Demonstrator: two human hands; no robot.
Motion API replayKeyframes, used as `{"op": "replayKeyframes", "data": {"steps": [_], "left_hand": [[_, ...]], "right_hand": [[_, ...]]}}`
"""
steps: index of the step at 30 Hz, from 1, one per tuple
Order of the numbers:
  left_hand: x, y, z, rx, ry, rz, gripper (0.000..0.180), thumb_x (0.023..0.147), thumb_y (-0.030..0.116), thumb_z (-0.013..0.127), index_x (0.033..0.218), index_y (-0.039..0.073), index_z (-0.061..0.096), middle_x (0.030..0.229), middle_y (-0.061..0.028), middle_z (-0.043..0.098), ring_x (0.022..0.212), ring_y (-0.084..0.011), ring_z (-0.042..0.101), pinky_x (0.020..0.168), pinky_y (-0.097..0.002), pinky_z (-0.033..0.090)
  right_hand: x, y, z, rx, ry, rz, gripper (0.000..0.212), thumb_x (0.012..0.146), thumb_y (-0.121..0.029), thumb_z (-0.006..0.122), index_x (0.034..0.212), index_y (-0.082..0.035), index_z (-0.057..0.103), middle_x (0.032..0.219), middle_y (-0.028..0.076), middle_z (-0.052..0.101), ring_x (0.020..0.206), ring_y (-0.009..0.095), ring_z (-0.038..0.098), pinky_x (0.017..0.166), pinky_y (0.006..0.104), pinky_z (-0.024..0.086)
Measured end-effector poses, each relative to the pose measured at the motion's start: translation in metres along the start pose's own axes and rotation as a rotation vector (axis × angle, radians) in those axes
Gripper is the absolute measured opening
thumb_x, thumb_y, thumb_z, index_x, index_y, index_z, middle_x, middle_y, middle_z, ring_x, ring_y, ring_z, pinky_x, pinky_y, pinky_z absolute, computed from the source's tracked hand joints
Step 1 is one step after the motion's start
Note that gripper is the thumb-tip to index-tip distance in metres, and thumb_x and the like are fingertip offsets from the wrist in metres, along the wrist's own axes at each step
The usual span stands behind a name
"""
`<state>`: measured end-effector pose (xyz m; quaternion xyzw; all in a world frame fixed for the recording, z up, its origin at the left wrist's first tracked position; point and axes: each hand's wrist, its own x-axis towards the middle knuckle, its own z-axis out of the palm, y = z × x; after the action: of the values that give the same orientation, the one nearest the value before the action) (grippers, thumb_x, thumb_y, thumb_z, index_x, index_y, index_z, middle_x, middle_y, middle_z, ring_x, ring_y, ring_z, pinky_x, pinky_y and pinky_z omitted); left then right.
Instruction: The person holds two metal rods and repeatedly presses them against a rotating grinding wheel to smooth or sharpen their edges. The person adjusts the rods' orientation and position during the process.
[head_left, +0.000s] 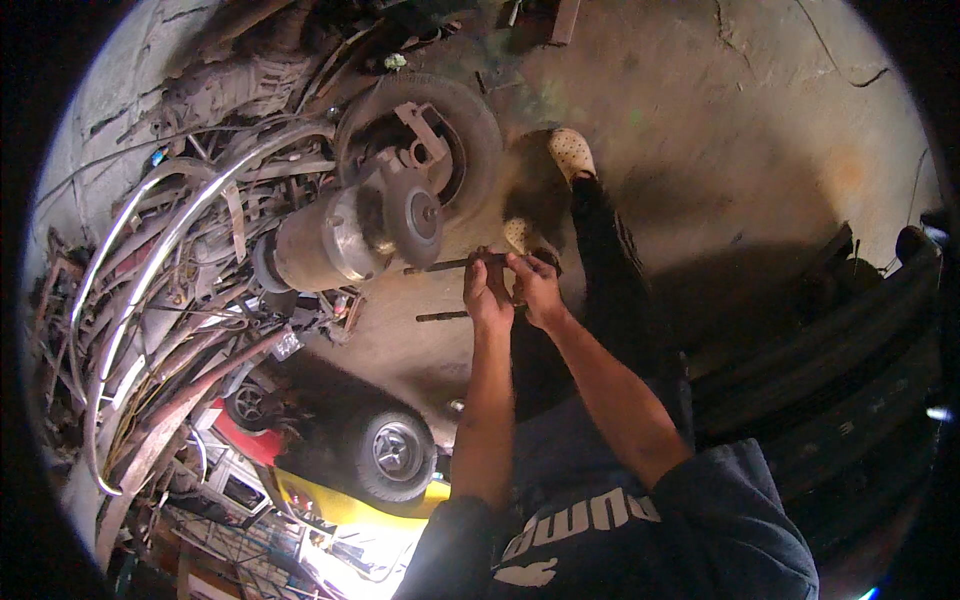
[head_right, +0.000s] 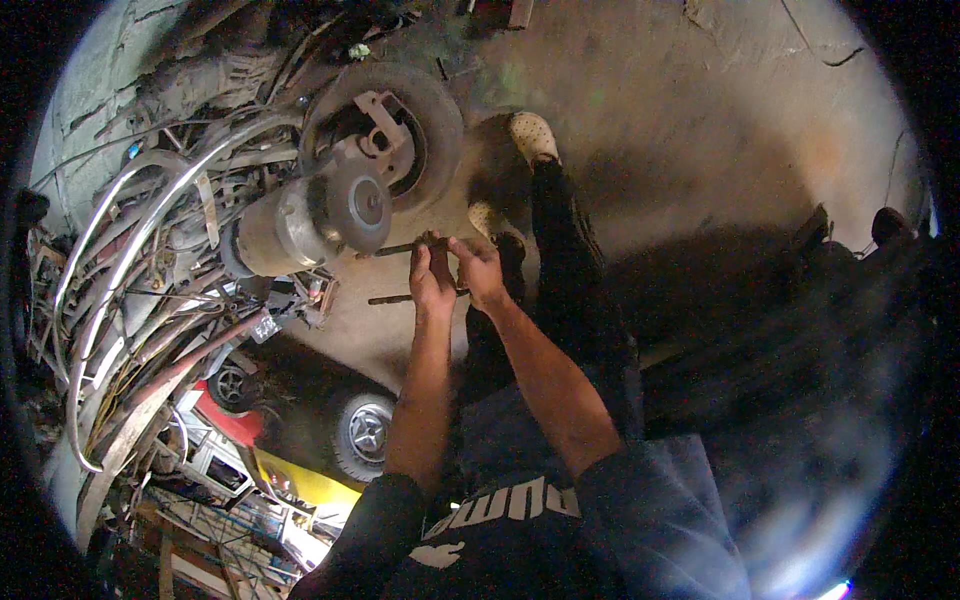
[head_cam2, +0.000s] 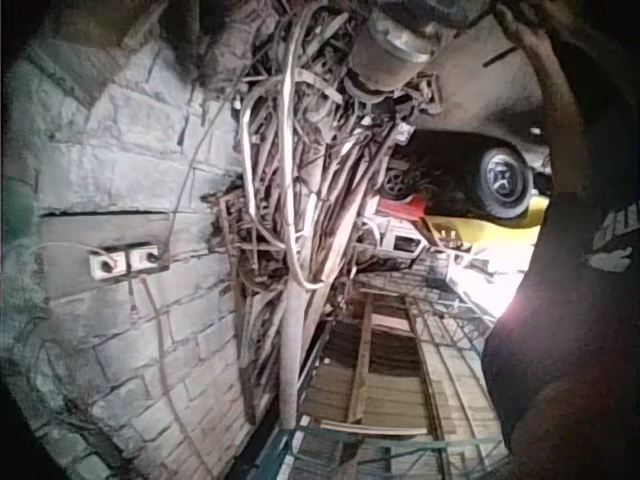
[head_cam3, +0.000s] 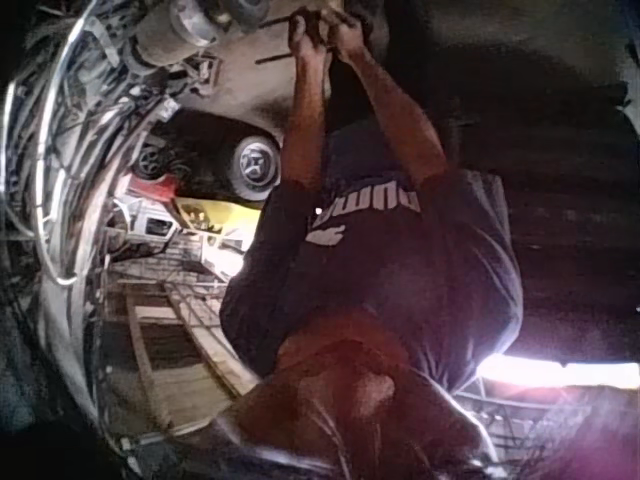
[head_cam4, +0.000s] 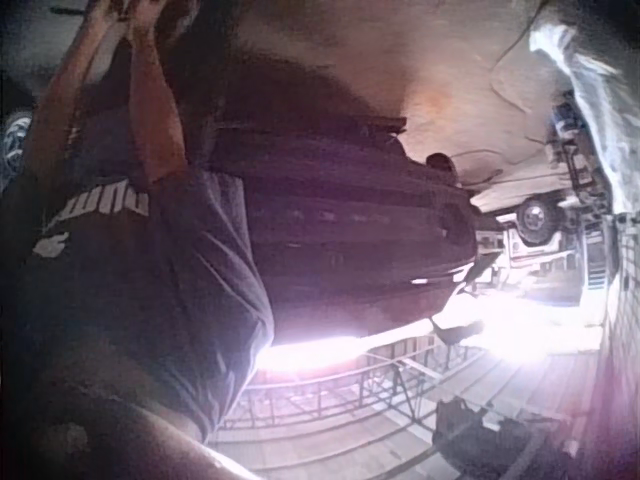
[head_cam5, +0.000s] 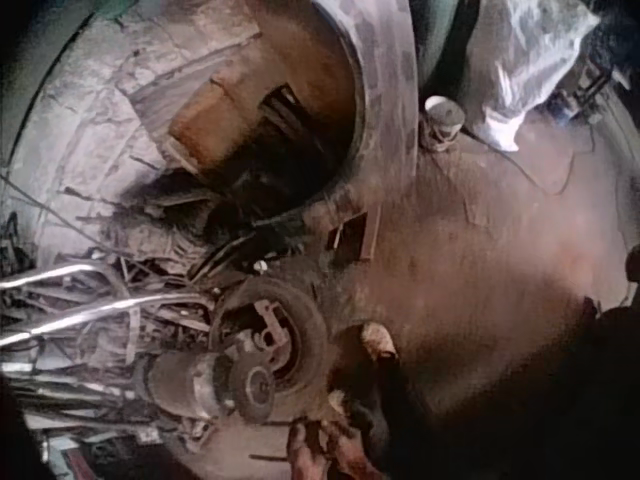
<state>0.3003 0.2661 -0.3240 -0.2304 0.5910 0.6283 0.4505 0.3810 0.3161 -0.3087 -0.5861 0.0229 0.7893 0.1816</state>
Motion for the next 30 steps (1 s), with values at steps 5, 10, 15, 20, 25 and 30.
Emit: {"op": "replayKeyframes", "data": {"steps": [5,10,15,20,25,30], "left_hand": [[-0.003,0.009,0.009,0.041,0.044,-0.038,0.027,0.087,0.011,0.049,0.112,0.002,0.046,0.108,-0.0095,0.053,0.102,-0.0212,0.050,0.093,-0.0331,0.040],[-0.008,0.007,0.017,0.103,0.021,-0.005,0.028,0.085,0.011,0.053,0.110,0.002,0.046,0.104,-0.0101,0.053,0.099,-0.0224,0.051,0.091,-0.0338,0.041],[-0.003,0.008,0.019,0.138,-0.055,0.043,0.027,0.083,0.012,0.056,0.107,0.002,0.046,0.102,-0.0092,0.053,0.097,-0.0215,0.052,0.089,-0.0331,0.042],[0.000,0.007,0.017,0.160,-0.046,0.034,0.027,0.083,0.013,0.057,0.106,0.003,0.047,0.100,-0.0084,0.054,0.096,-0.0204,0.052,0.088,-0.0325,0.043],[0.001,0.011,0.017,0.160,-0.060,0.057,0.026,0.083,0.014,0.057,0.105,0.003,0.047,0.099,-0.0090,0.054,0.096,-0.0202,0.053,0.087,-0.0316,0.043],[0.001,0.013,0.020,0.158,-0.035,0.052,0.025,0.083,0.014,0.056,0.105,0.003,0.047,0.100,-0.0091,0.054,0.096,-0.0203,0.053,0.087,-0.0317,0.044]], "right_hand": [[-0.001,-0.005,0.002,0.034,-0.007,0.074,0.020,0.082,-0.024,0.059,0.081,-0.004,0.057,0.049,-0.004,0.036,0.038,0.006,0.031,0.037,0.0226,0.024],[0.001,-0.013,-0.003,-0.002,-0.004,0.077,0.021,0.082,-0.024,0.059,0.080,-0.004,0.056,0.049,-0.004,0.036,0.038,0.006,0.031,0.037,0.0229,0.024],[0.003,-0.015,-0.003,0.048,-0.012,0.063,0.026,0.078,-0.025,0.065,0.088,-0.002,0.057,0.047,-0.003,0.039,0.038,0.006,0.033,0.035,0.0232,0.025],[0.007,-0.011,-0.004,0.062,-0.003,0.054,0.030,0.077,-0.026,0.066,0.090,0.000,0.057,0.047,-0.003,0.039,0.038,0.006,0.034,0.036,0.0229,0.026],[0.011,-0.009,-0.002,-0.019,-0.020,-0.002,0.032,0.076,-0.027,0.066,0.089,0.001,0.058,0.047,-0.003,0.040,0.038,0.006,0.033,0.035,0.0228,0.026],[0.010,-0.011,0.001,0.014,-0.037,0.022,0.022,0.079,-0.024,0.063,0.081,-0.003,0.056,0.048,-0.004,0.037,0.037,0.005,0.031,0.036,0.0222,0.024]]}}
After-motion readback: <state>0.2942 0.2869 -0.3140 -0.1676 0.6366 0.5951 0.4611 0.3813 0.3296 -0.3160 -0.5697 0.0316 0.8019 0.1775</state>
